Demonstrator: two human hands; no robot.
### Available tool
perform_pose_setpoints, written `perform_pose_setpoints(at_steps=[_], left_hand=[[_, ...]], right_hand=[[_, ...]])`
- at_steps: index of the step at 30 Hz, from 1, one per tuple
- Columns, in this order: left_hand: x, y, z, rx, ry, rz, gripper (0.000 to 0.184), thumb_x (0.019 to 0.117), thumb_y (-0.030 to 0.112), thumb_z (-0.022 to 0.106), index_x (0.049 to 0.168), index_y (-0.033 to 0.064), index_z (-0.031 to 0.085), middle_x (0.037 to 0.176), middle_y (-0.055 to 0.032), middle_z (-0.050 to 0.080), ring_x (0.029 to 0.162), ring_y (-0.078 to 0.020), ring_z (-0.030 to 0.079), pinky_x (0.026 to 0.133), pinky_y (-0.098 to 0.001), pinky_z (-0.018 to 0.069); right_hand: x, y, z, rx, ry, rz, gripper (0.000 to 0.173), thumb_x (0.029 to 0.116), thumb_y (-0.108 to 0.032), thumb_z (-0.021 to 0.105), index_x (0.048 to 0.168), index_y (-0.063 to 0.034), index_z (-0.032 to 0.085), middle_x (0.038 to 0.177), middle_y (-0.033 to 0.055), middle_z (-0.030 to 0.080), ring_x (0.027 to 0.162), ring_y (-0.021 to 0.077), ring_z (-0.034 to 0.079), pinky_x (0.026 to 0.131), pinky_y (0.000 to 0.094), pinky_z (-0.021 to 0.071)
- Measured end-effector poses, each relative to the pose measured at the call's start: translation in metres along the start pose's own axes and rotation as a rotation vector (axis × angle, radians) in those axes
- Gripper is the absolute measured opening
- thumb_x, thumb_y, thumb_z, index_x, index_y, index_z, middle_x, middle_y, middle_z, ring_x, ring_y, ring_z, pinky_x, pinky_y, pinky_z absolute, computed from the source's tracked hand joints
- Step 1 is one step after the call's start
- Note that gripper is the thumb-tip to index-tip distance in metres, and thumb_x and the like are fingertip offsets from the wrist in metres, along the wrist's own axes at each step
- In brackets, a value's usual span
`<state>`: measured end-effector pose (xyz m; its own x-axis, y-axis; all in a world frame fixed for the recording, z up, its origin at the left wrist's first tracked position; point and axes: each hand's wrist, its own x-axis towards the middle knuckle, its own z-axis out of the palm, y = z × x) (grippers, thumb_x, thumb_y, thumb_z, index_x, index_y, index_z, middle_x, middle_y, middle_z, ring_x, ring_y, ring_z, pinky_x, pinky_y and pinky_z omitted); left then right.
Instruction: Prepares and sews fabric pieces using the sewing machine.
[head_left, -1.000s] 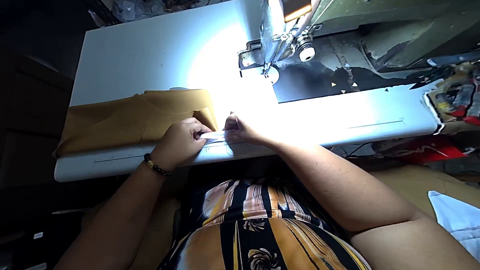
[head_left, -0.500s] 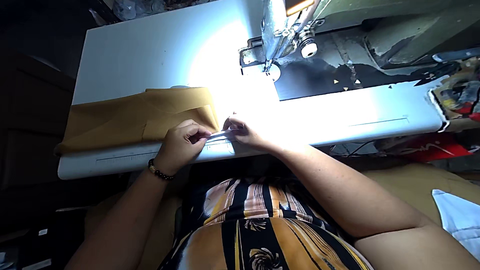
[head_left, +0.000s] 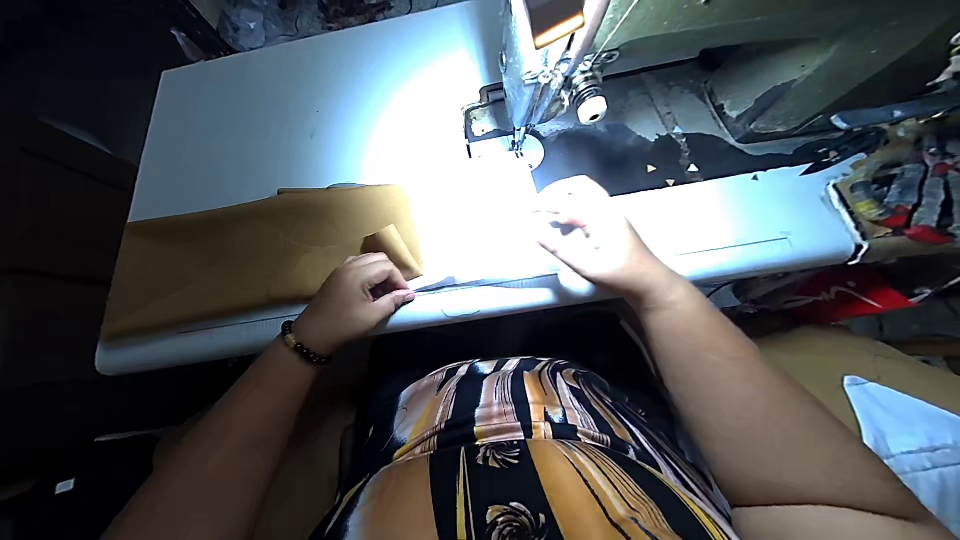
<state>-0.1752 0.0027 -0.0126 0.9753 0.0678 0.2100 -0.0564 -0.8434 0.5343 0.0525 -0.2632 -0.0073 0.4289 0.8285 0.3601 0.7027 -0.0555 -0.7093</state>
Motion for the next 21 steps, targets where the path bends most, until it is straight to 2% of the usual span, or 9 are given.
perform_pose_setpoints(at_steps=[1, 4, 7, 10, 12, 13, 16, 18, 21], left_hand=[[-0.002, -0.004, 0.002, -0.03, 0.025, -0.015, 0.016, 0.0871, 0.029, 0.07, 0.082, 0.0141, 0.074, 0.079, 0.0067, 0.064, 0.08, -0.0054, 0.06, 0.087, -0.0363, 0.0488], [-0.007, -0.01, 0.004, -0.036, 0.038, 0.0, 0.022, 0.0935, 0.032, 0.065, 0.089, 0.0146, 0.077, 0.083, 0.006, 0.068, 0.086, -0.0037, 0.062, 0.106, -0.0444, 0.038], [-0.008, -0.011, 0.004, -0.013, 0.032, 0.007, 0.026, 0.0967, 0.033, 0.061, 0.09, 0.0138, 0.077, 0.084, 0.0052, 0.068, 0.087, -0.0022, 0.063, 0.114, -0.0462, 0.032], [-0.008, -0.01, 0.006, -0.038, 0.058, -0.009, 0.025, 0.0955, 0.032, 0.063, 0.09, 0.012, 0.077, 0.084, 0.004, 0.07, 0.09, -0.0025, 0.065, 0.117, -0.0393, 0.0355], [-0.011, -0.01, 0.007, -0.038, 0.079, -0.031, 0.024, 0.0944, 0.033, 0.065, 0.09, 0.0139, 0.078, 0.088, 0.0023, 0.066, 0.097, -0.0072, 0.062, 0.11, -0.0362, 0.0397], [-0.011, -0.011, 0.007, -0.025, 0.086, -0.046, 0.025, 0.0941, 0.037, 0.066, 0.09, 0.0165, 0.079, 0.091, 0.0019, 0.063, 0.1, -0.0104, 0.057, 0.1, -0.0352, 0.0413], [-0.013, -0.014, 0.008, 0.003, 0.093, -0.092, 0.026, 0.0923, 0.044, 0.066, 0.089, 0.0216, 0.08, 0.099, 0.0008, 0.062, 0.106, -0.0184, 0.054, 0.096, -0.0475, 0.0379], [-0.013, -0.014, 0.009, 0.002, 0.093, -0.103, 0.025, 0.0915, 0.044, 0.067, 0.089, 0.0223, 0.08, 0.1, 0.0016, 0.063, 0.107, -0.0181, 0.053, 0.097, -0.049, 0.0365], [-0.013, -0.015, 0.009, -0.002, 0.094, -0.104, 0.024, 0.0916, 0.044, 0.067, 0.089, 0.023, 0.08, 0.099, 0.0027, 0.063, 0.106, -0.0169, 0.054, 0.099, -0.0488, 0.0357]], right_hand=[[-0.007, 0.011, -0.012, 0.016, -0.022, 0.053, 0.043, 0.0911, -0.035, 0.068, 0.123, -0.0066, 0.07, 0.117, 0.0055, 0.064, 0.105, 0.0084, 0.059, 0.09, 0.0235, 0.0494], [-0.022, 0.019, -0.026, 0.214, -0.179, 0.09, 0.061, 0.0804, -0.031, 0.083, 0.131, -0.002, 0.065, 0.116, 0.0017, 0.072, 0.107, -0.0015, 0.065, 0.096, 0.0165, 0.0516], [-0.021, 0.021, -0.018, 0.316, -0.173, 0.039, 0.051, 0.0807, -0.019, 0.082, 0.126, -0.002, 0.068, 0.111, 0.0012, 0.072, 0.101, -0.0004, 0.065, 0.092, 0.0172, 0.0532], [-0.017, 0.027, -0.014, 0.339, -0.136, 0.017, 0.043, 0.081, -0.017, 0.084, 0.119, -0.0022, 0.071, 0.1, 0.0007, 0.073, 0.093, 0.0012, 0.066, 0.086, 0.0176, 0.0547], [-0.014, 0.028, -0.012, 0.34, -0.129, 0.019, 0.044, 0.0802, -0.02, 0.086, 0.117, -0.002, 0.071, 0.094, -0.0009, 0.071, 0.088, 0.0005, 0.065, 0.082, 0.016, 0.0543], [-0.011, 0.026, -0.01, 0.308, -0.12, 0.031, 0.046, 0.0788, -0.024, 0.087, 0.117, -0.0027, 0.071, 0.091, -0.0022, 0.07, 0.084, -0.0005, 0.064, 0.077, 0.0147, 0.053], [0.002, 0.015, -0.003, 0.03, -0.085, 0.054, 0.05, 0.074, -0.039, 0.087, 0.106, -0.005, 0.07, 0.086, -0.0025, 0.061, 0.072, 0.0014, 0.053, 0.063, 0.0182, 0.0442], [0.011, 0.006, 0.005, -0.113, -0.059, 0.051, 0.05, 0.0743, -0.044, 0.086, 0.099, -0.0039, 0.069, 0.086, 0.0026, 0.06, 0.073, 0.0105, 0.053, 0.063, 0.0291, 0.0443], [0.016, -0.001, 0.007, -0.104, -0.09, 0.048, 0.057, 0.0737, -0.041, 0.087, 0.112, -0.0027, 0.071, 0.098, 0.0076, 0.066, 0.081, 0.0153, 0.059, 0.07, 0.0346, 0.0495]])
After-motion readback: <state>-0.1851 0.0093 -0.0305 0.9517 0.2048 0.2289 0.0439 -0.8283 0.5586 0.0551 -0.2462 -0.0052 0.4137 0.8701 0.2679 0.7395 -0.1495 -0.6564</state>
